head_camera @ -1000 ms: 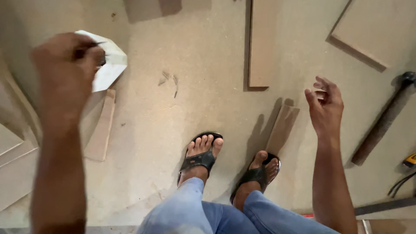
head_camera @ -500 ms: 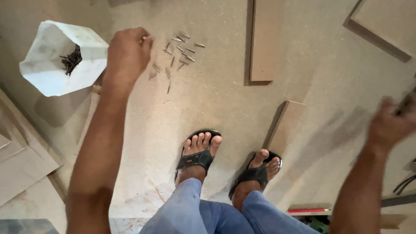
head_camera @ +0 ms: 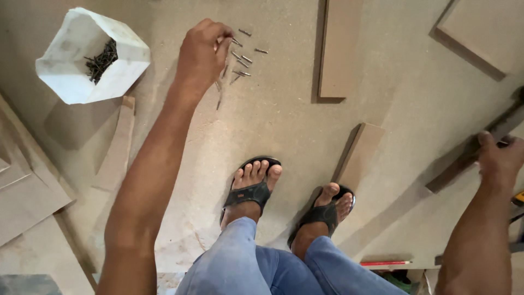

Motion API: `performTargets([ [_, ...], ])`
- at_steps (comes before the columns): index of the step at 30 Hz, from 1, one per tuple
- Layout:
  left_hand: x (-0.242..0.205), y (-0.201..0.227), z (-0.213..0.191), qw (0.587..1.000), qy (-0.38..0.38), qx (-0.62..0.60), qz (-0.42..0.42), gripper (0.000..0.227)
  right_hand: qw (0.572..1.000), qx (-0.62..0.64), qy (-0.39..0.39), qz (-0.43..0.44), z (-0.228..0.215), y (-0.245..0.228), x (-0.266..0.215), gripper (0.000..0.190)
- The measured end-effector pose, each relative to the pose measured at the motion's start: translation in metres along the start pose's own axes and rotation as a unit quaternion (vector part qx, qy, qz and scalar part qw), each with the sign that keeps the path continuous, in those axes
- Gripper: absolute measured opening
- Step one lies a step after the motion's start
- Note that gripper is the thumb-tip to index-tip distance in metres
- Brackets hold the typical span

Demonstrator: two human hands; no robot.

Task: The person marks wood pieces using a square and a pencil, cuts one piece with a circular saw, and joins the parts by hammering nails. The person then applies white glue to the wood and aligns the pieces to assemble the structure on the floor.

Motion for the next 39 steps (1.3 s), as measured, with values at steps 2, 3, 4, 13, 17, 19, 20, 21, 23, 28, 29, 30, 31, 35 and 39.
performTargets([
  [2, -0.004, 0.0, 0.004, 1.0, -0.022, 0.005, -0.014, 0.01, 0.957, 0.264, -0.044, 0.113, -0.009, -0.009, -0.012, 0.033],
  [3, -0.005, 0.0, 0.004, 0.999, -0.032, 0.009, -0.021, 0.01, 0.904, 0.39, -0.066, 0.164, -0.01, -0.02, -0.02, 0.031],
  [4, -0.006, 0.003, 0.003, 0.999, -0.02, 0.028, 0.002, 0.01, 0.926, 0.353, -0.035, 0.131, -0.022, -0.036, -0.029, 0.032],
  [13, -0.022, 0.014, 0.016, 0.991, -0.019, 0.09, 0.099, 0.015, 0.92, 0.365, -0.136, 0.033, -0.058, -0.188, -0.11, 0.017],
  [17, -0.022, 0.017, 0.029, 0.971, -0.049, 0.176, 0.155, 0.014, 0.924, 0.33, -0.19, 0.03, -0.053, -0.231, -0.128, 0.026],
  [19, -0.026, 0.021, 0.034, 0.947, -0.065, 0.244, 0.199, 0.013, 0.923, 0.339, -0.183, 0.01, -0.045, -0.251, -0.13, 0.023],
  [20, -0.028, 0.024, 0.037, 0.931, -0.074, 0.285, 0.217, 0.011, 0.926, 0.338, -0.17, -0.021, -0.044, -0.26, -0.129, 0.023],
  [21, -0.028, 0.029, 0.04, 0.911, -0.085, 0.326, 0.237, 0.01, 0.927, 0.336, -0.157, -0.05, -0.044, -0.267, -0.129, 0.023],
  [23, -0.024, 0.043, 0.036, 0.941, -0.076, 0.242, 0.223, 0.014, 0.93, 0.323, -0.161, -0.064, -0.044, -0.279, -0.121, 0.029],
  [28, 0.021, 0.068, 0.049, 0.994, -0.075, -0.057, 0.055, 0.01, 0.901, 0.37, -0.221, -0.039, -0.035, -0.319, -0.086, 0.041],
  [29, 0.038, 0.079, 0.056, 0.992, -0.054, -0.083, 0.083, 0.011, 0.901, 0.368, -0.228, -0.028, -0.03, -0.33, -0.074, 0.039],
  [30, 0.053, 0.089, 0.065, 0.987, -0.033, -0.11, 0.112, 0.012, 0.901, 0.365, -0.235, -0.018, -0.025, -0.338, -0.064, 0.037],
  [31, 0.07, 0.093, 0.075, 0.983, -0.023, -0.156, 0.099, 0.013, 0.886, 0.395, -0.243, -0.02, -0.02, -0.348, -0.053, 0.036],
  [35, 0.123, 0.096, 0.124, 0.959, 0.017, -0.276, 0.059, 0.015, 0.832, 0.481, -0.276, -0.024, 0.002, -0.362, -0.022, 0.034],
  [39, 0.158, 0.091, 0.148, 0.96, 0.074, -0.266, 0.047, 0.012, 0.807, 0.512, -0.294, -0.026, 0.014, -0.359, -0.011, 0.028],
])
Point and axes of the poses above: each hand's wrist, its own x-axis towards the middle knuckle, its own z-axis out of the palm, y = z × x, the point moved 6 cm from there along x, towards the middle knuckle, and after that the axes turned 5 degrees about -x, right-handed, at the moved point
